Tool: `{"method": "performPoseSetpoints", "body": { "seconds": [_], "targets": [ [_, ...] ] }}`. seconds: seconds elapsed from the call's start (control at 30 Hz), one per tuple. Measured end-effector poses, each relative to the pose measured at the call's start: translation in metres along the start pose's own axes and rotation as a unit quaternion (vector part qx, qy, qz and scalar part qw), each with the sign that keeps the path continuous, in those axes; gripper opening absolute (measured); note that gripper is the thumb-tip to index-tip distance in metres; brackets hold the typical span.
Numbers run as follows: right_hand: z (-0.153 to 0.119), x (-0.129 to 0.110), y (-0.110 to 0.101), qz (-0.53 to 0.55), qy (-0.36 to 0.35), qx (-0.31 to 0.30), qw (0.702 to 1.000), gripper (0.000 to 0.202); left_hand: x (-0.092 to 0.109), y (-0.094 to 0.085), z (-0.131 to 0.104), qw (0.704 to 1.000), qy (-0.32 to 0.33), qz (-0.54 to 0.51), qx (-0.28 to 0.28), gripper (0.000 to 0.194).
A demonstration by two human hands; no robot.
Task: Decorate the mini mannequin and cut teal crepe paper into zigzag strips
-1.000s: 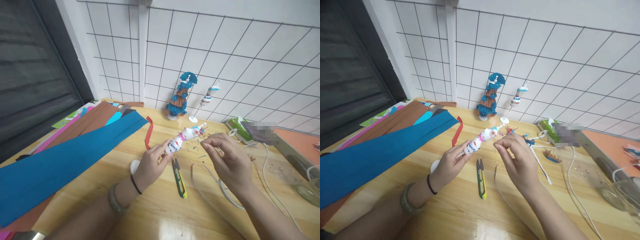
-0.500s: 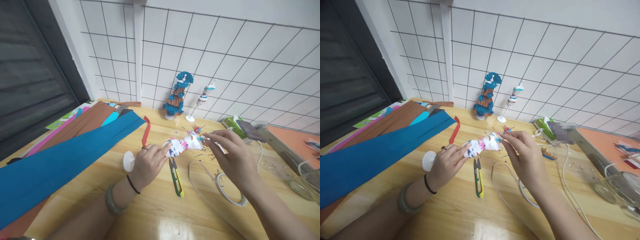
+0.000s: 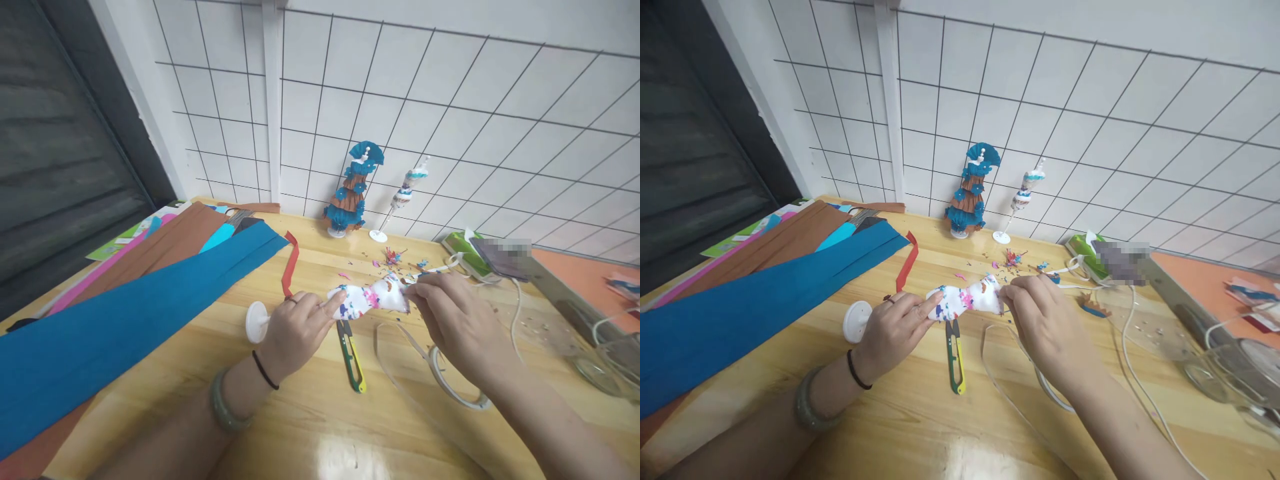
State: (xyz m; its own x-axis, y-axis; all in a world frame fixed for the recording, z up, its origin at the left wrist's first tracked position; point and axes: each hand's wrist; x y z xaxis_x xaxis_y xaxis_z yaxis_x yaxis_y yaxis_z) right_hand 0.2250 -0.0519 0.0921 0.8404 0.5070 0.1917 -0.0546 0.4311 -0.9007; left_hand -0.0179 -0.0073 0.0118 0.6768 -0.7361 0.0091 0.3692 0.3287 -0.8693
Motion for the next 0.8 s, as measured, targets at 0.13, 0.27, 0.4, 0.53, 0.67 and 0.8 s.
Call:
{"method": "performPoseSetpoints", "body": {
  "seconds": [0.13, 0.27, 0.4, 0.53, 0.67, 0.8],
  "targets": [
    [-0.008, -0.010, -0.003, 0.089, 0.019, 0.021, 0.996, 0.012, -0.003, 0.001, 0.001, 1.000, -0.025, 0.003, -0.001, 0.040],
    [-0.009, -0.009, -0.004, 0.134, 0.065, 0.037, 0.988, 0.015, -0.002, -0.001, 0.000, 1.000, 0.003, 0.009, 0.008, 0.040],
    [-0.004, -0.003, -0.004, 0.122, 0.093, 0.047, 0.987, 0.015, 0.000, -0.001, -0.001, 0.999, 0.030, 0.021, 0.016, 0.041],
    [0.002, 0.001, -0.005, 0.124, 0.084, 0.030, 0.988, 0.017, 0.000, 0.001, -0.002, 0.997, 0.055, 0.013, 0.044, 0.042],
    [0.010, -0.002, -0.008, 0.145, 0.100, -0.005, 0.984, 0.015, 0.001, 0.001, -0.003, 0.996, 0.075, 0.007, 0.049, 0.041],
    [0.015, -0.007, -0.013, 0.215, 0.169, -0.068, 0.960, 0.025, 0.002, 0.000, -0.004, 0.995, 0.086, 0.011, 0.048, 0.047]
  ]
}}
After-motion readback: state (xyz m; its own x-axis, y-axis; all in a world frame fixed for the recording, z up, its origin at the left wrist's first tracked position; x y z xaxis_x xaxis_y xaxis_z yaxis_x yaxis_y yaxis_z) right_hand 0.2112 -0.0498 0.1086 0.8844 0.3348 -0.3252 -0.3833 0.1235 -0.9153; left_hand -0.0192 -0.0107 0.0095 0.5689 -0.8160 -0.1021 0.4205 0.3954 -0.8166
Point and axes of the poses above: each hand's wrist, its own z-axis towards the middle knuckle, its own y-axis out of the palm, x = y × z, and after that the axes turned 14 degrees about -x, right-handed
